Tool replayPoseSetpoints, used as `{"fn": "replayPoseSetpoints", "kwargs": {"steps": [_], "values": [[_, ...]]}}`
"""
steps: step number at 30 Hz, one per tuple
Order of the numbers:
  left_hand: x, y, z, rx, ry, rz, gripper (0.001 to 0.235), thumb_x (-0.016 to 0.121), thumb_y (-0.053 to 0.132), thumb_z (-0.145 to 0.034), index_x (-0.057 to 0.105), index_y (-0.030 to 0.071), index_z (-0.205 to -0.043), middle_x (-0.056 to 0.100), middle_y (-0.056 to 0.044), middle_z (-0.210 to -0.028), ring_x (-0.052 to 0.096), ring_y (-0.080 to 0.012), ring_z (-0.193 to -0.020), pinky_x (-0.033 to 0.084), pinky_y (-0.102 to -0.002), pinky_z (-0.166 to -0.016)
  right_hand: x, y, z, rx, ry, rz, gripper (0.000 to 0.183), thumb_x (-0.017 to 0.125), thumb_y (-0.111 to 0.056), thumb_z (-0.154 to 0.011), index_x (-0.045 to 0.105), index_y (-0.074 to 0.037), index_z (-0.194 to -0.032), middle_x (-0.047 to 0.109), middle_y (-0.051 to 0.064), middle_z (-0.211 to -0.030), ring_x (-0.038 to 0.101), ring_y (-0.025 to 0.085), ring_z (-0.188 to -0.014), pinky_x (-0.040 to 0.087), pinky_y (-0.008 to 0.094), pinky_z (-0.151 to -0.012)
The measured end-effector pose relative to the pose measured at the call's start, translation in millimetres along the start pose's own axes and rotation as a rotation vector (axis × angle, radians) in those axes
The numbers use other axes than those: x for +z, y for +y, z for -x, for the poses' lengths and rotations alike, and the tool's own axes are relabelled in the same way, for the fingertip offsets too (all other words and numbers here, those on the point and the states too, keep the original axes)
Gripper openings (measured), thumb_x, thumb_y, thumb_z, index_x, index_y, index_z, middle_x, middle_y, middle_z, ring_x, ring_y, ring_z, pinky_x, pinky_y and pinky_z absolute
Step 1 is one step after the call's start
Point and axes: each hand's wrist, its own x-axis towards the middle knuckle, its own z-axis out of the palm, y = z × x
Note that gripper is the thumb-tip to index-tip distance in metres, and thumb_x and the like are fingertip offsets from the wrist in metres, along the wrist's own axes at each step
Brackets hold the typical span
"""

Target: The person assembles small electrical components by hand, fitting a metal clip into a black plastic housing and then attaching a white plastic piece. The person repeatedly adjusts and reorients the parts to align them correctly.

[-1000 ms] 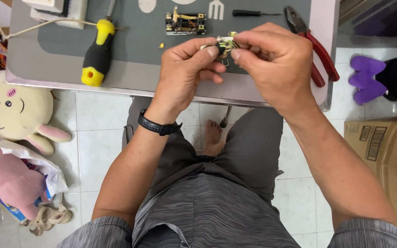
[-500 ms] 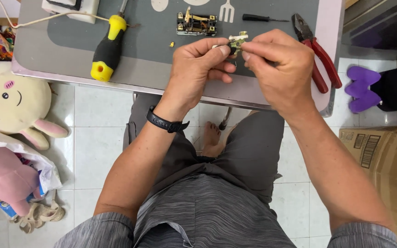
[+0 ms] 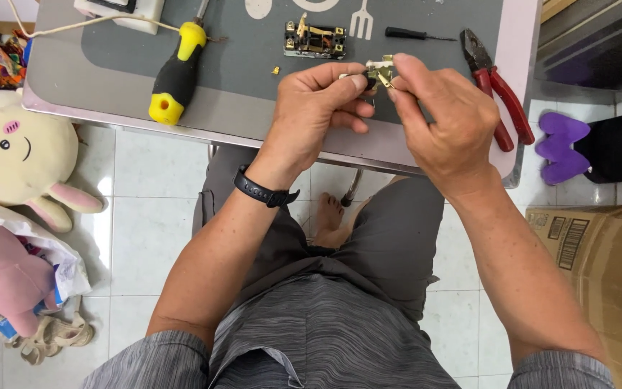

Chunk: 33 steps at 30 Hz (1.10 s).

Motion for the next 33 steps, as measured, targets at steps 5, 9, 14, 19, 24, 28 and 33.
{"fn": "replayPoseSetpoints", "kwargs": {"steps": [5, 9, 14, 19, 24, 28, 33], "values": [[1.3, 0.7, -0.2, -0.014, 0.000, -0.017, 0.014, 0.067, 0.005, -0.083, 0.070, -0.006, -0.091, 0.068, -0.012, -0.077, 0.069, -0.0212, -0.062, 0.061, -0.030, -0.049, 0.2, -2.5, -4.5, -0.074, -0.023, 0.075, 0.023, 0.069, 0.020, -0.095, 0.067, 0.008, -0.115, 0.066, 0.013, -0.082, 0.061, 0.028, -0.069, 0.052, 0.035, -0.064], [1.9, 1.0, 0.1, -0.027, 0.027, -0.003, 0.017, 0.068, 0.005, -0.082, 0.070, -0.006, -0.095, 0.069, -0.014, -0.080, 0.069, -0.0225, -0.062, 0.061, -0.030, -0.049, 1.1, -5.5, -6.4, -0.115, -0.029, 0.153, 0.022, 0.065, 0.017, -0.099, 0.067, 0.006, -0.118, 0.063, 0.010, -0.079, 0.062, 0.027, -0.070, 0.049, 0.033, -0.059], [1.6, 1.1, 0.9, -0.024, 0.029, 0.002, 0.016, 0.068, 0.005, -0.082, 0.070, -0.007, -0.093, 0.069, -0.014, -0.079, 0.069, -0.0225, -0.061, 0.062, -0.031, -0.049, -1.2, -6.7, -8.6, -0.125, -0.021, 0.195, 0.019, 0.068, 0.018, -0.097, 0.069, 0.006, -0.113, 0.062, 0.009, -0.077, 0.062, 0.025, -0.070, 0.051, 0.031, -0.061], [3.1, 1.6, 1.9, -0.018, 0.032, -0.001, 0.017, 0.068, 0.005, -0.083, 0.070, -0.007, -0.094, 0.068, -0.014, -0.078, 0.068, -0.0219, -0.061, 0.062, -0.031, -0.049, -2.1, -4.1, -5.9, -0.115, -0.031, 0.211, 0.021, 0.070, 0.015, -0.098, 0.068, 0.006, -0.117, 0.062, 0.008, -0.076, 0.062, 0.025, -0.070, 0.050, 0.031, -0.061], [1.7, 0.1, 0.9, -0.021, 0.037, 0.021, 0.018, 0.068, 0.004, -0.082, 0.069, -0.008, -0.096, 0.069, -0.015, -0.080, 0.069, -0.0230, -0.061, 0.062, -0.032, -0.048, -0.9, -3.3, -4.5, -0.100, -0.020, 0.194, 0.024, 0.071, 0.016, -0.096, 0.068, 0.006, -0.117, 0.065, 0.009, -0.079, 0.063, 0.025, -0.072, 0.051, 0.031, -0.061], [0.3, -0.5, -3.5, -0.034, 0.043, 0.028, 0.021, 0.068, 0.004, -0.082, 0.068, -0.010, -0.098, 0.069, -0.017, -0.081, 0.068, -0.0234, -0.060, 0.061, -0.032, -0.047, -5.4, -4.0, -2.8, -0.076, 0.015, 0.158, 0.021, 0.070, 0.019, -0.094, 0.069, 0.008, -0.112, 0.065, 0.012, -0.079, 0.062, 0.026, -0.070, 0.051, 0.032, -0.062], [12.4, 16.8, -14.0, -0.162, 0.107, -0.226, 0.023, 0.069, 0.008, -0.075, 0.069, -0.007, -0.093, 0.071, -0.018, -0.076, 0.067, -0.0202, -0.056, 0.059, -0.030, -0.043, -8.2, 13.5, 23.7, 0.272, -0.008, 0.067, 0.021, 0.071, 0.016, -0.088, 0.070, 0.009, -0.108, 0.073, 0.010, -0.086, 0.062, 0.024, -0.075, 0.050, 0.036, -0.072]]}}
